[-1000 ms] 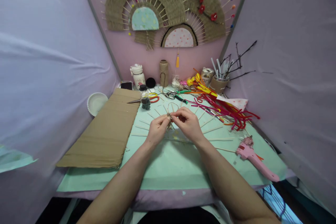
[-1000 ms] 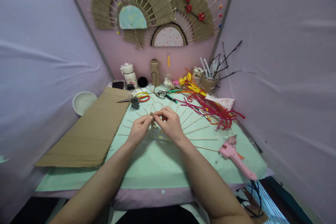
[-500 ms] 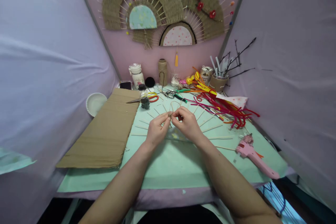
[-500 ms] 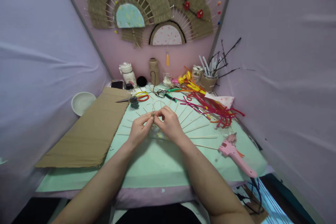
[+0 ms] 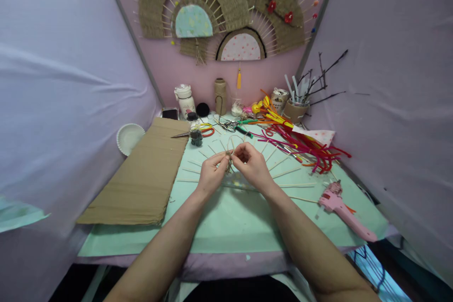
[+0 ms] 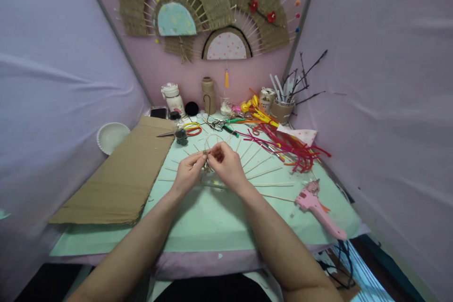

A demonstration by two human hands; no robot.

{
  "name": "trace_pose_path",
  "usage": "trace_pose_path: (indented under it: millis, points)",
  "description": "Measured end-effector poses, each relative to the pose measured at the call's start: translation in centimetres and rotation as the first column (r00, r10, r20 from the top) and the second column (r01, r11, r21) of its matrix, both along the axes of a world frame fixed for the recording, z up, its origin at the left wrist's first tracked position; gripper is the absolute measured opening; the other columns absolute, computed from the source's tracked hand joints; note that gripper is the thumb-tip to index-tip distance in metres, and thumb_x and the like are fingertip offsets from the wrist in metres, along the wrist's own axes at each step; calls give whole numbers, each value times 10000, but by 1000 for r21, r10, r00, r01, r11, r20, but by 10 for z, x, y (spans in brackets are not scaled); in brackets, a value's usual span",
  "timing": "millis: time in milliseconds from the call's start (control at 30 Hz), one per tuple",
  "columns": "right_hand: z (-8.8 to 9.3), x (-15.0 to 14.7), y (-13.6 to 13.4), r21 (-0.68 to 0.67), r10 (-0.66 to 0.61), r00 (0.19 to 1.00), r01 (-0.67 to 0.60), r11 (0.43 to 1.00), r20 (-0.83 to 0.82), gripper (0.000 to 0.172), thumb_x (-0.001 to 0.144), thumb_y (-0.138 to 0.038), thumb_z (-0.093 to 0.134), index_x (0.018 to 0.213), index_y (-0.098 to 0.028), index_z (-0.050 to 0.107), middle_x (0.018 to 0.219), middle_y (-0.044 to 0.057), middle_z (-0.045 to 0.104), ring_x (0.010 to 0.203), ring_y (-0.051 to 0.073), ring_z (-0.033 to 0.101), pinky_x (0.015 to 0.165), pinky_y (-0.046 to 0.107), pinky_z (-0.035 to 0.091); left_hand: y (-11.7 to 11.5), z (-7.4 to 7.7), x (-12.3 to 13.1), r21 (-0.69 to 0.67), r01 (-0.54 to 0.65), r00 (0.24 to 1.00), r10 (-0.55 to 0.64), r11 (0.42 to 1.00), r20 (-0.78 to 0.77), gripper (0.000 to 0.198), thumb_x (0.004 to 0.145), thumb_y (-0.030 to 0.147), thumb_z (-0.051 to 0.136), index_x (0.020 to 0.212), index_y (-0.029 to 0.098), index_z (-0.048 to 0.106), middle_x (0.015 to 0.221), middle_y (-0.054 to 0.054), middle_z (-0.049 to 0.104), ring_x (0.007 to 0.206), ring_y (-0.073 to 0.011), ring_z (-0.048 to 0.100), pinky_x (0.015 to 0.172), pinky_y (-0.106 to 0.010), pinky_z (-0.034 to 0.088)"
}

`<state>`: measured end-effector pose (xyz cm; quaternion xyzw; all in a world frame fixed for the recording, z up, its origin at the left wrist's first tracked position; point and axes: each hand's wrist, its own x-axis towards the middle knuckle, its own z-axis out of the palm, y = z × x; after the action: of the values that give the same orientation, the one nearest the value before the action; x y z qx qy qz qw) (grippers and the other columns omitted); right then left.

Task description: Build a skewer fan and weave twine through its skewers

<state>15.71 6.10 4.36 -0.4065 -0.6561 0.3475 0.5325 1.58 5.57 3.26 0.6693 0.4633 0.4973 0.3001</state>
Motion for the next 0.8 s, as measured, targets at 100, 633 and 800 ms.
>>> trace_pose_path:
  millis: [100, 633, 800]
  points:
    - [0, 1, 1, -18, 34, 998, -35, 999, -44, 112, 821, -281, 581, 881, -187, 581, 744, 4, 622, 635, 124, 568, 581, 242, 455, 0, 2, 0, -91, 4, 998, 3, 996, 68, 306, 871, 354, 483, 812, 159, 711, 920, -45, 717, 933, -195, 625, 838, -289, 454]
    - [-3, -9, -6, 321, -110, 985, 63, 945, 130, 145, 857, -177, 555, 908, -208, 687, 845, 51, 689, 732, 154, 603, 668, 293, 504, 1, -3, 1, -169, 49, 966, -4, 984, 257, 302, 846, 354, 495, 754, 140, 689, 702, -9, 635, 721, -149, 547, 698, -249, 415]
    - [-8, -11, -5, 361, -119, 978, 49, 931, 172, 188, 877, -187, 537, 965, -234, 696, 907, 70, 691, 879, 188, 642, 756, 330, 528, 4, -5, -1, -188, 78, 945, -12, 979, 328, 289, 836, 348, 513, 882, 149, 718, 879, -51, 704, 872, -178, 611, 875, -311, 436]
